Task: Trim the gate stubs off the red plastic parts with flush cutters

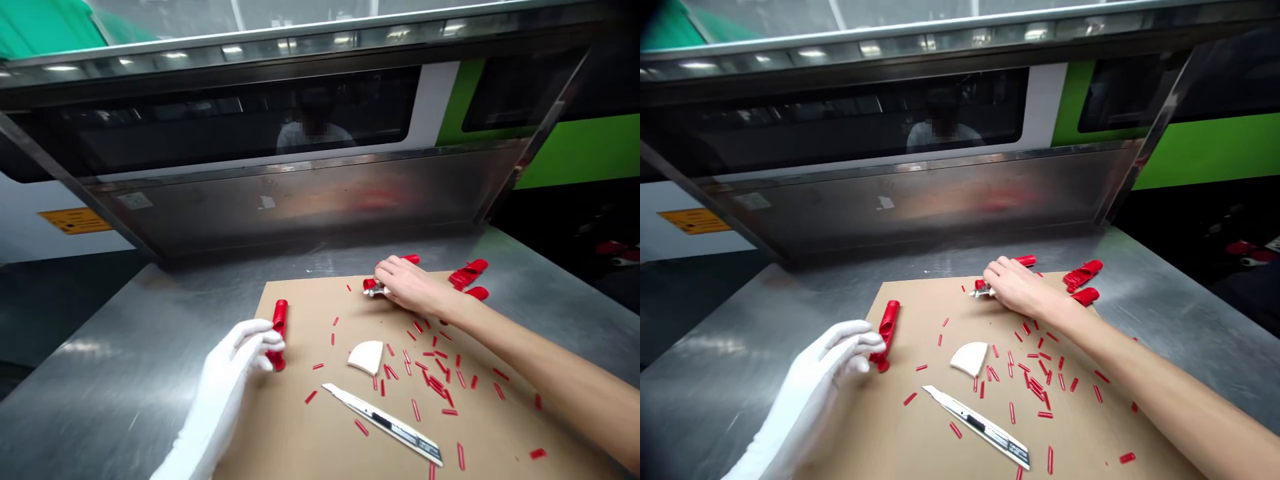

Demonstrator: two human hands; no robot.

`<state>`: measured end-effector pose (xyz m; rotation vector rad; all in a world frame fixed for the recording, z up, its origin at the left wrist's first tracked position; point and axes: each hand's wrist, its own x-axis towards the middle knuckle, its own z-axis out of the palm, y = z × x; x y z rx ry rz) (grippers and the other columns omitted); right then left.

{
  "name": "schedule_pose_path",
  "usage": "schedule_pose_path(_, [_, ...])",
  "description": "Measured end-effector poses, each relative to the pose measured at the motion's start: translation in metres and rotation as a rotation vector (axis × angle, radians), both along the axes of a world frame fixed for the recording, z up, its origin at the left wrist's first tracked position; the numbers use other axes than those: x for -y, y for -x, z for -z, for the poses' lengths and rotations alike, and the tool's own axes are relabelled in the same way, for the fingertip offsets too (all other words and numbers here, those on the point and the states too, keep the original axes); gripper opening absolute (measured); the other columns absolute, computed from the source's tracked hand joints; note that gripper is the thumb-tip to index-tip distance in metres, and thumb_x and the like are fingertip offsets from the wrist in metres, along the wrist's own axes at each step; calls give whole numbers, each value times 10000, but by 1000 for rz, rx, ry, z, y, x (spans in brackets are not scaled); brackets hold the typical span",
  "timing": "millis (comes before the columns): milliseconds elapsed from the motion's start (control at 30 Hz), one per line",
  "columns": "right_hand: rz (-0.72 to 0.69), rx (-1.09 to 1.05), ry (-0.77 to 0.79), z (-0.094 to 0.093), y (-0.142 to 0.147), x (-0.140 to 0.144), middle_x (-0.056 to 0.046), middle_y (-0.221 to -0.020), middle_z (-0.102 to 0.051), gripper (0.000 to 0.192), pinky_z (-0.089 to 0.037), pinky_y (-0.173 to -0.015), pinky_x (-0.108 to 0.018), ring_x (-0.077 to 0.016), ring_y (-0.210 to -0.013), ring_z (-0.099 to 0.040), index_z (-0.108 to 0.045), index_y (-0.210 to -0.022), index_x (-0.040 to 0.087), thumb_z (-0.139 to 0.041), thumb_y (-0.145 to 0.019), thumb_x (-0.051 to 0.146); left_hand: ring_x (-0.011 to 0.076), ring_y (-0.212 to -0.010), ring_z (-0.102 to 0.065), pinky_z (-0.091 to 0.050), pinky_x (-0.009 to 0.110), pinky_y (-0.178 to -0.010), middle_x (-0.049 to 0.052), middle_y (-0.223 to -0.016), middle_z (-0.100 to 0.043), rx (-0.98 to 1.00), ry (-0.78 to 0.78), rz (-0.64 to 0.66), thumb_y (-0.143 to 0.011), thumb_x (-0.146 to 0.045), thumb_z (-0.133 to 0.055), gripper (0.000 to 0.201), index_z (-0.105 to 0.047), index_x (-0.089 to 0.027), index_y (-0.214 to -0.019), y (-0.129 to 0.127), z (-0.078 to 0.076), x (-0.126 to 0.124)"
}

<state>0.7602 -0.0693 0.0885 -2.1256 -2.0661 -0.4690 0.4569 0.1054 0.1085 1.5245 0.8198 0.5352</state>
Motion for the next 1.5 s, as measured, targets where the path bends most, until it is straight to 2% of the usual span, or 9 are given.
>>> schedule_pose_path(233, [-695, 63, -167, -44, 147, 9, -38, -1037, -623, 273, -428, -1039, -368, -180, -947, -518, -678, -1006, 190, -434, -992, 69, 223, -672, -638, -525, 324, -591, 100, -799, -672, 280, 958, 245, -924, -414, -630, 314, -677, -184, -1132, -19, 0, 55])
schedule_pose_path(400, [-703, 50, -159, -31, 156, 20, -69, -1063, -638, 245, -459, -1003, -430, -210, -925, -547, -653, -885, 180, -450, -992, 94, 191, -734, -631, -549, 299, -690, 56, -822, -635, 377, 958, 77, -906, -315, -665, 228, -694, -207, -1105, -20, 13, 75])
schedule_pose_path(500, [-383, -349, -218, -19, 157, 36, -82, -991, -638, 112, -508, -819, -376, -213, -858, -570, -596, -865, 166, -528, -940, 117, 140, -736, -584, -529, 267, -731, 23, -846, -579, 481, 968, -43, -936, -269, -633, 228, -665, -226, -1158, -18, 11, 80])
schedule_pose_path(667, [146, -1229, 58, -12, 171, 50, 19, -797, -577, 175, -451, -610, -268, -160, -687, -546, -506, -881, 225, -663, -865, 301, 152, -849, -601, -535, 297, -827, 32, -945, -573, 666, 995, -244, -938, -267, -648, 174, -654, -245, -1111, -22, -3, 91])
schedule_pose_path(867, [119, -1613, 45, -15, 147, 52, 7, -934, -556, 274, -461, -694, -261, -163, -800, -538, -494, -961, 253, -641, -957, 485, 273, -1077, -671, -546, 337, -950, 69, -1078, -725, 393, 402, -188, -712, -323, -879, 311, -740, -245, -979, 0, -7, 88])
schedule_pose_path(1033, [77, -1510, 57, -23, 137, 59, -19, -1051, -613, 210, -481, -744, -275, -202, -947, -584, -496, -991, 261, -619, -982, 431, 260, -770, -729, -588, 344, -750, 55, -1041, -768, 84, 119, -99, -695, -391, -861, 360, -753, -272, -1017, 22, -10, 89])
schedule_pose_path(1200, [110, -1261, 31, -29, 145, 58, 7, -956, -626, 167, -439, -676, -269, -165, -789, -561, -485, -926, 256, -536, -1020, 385, 195, -463, -588, -505, 335, -619, -33, -551, -649, 11, -91, -178, -857, -464, -708, 281, -669, -288, -1072, 20, 0, 102])
schedule_pose_path(1333, [67, -1118, 80, -33, 133, 59, 3, -949, -630, 182, -442, -688, -284, -169, -770, -565, -486, -932, 256, -500, -1035, 406, 185, -509, -635, -496, 298, -584, 21, -690, -728, 13, 73, -132, -855, -424, -714, 249, -652, -246, -1018, 20, -1, 97])
schedule_pose_path(1500, [-89, -1045, 228, -49, 103, 49, -15, -1012, -659, 132, -465, -725, -291, -185, -832, -604, -518, -969, 258, -583, -1011, 365, 252, -678, -703, -479, 266, -516, 164, -870, -727, 79, 620, 338, -934, -683, -425, 622, -660, -160, -1175, 17, -13, 76])
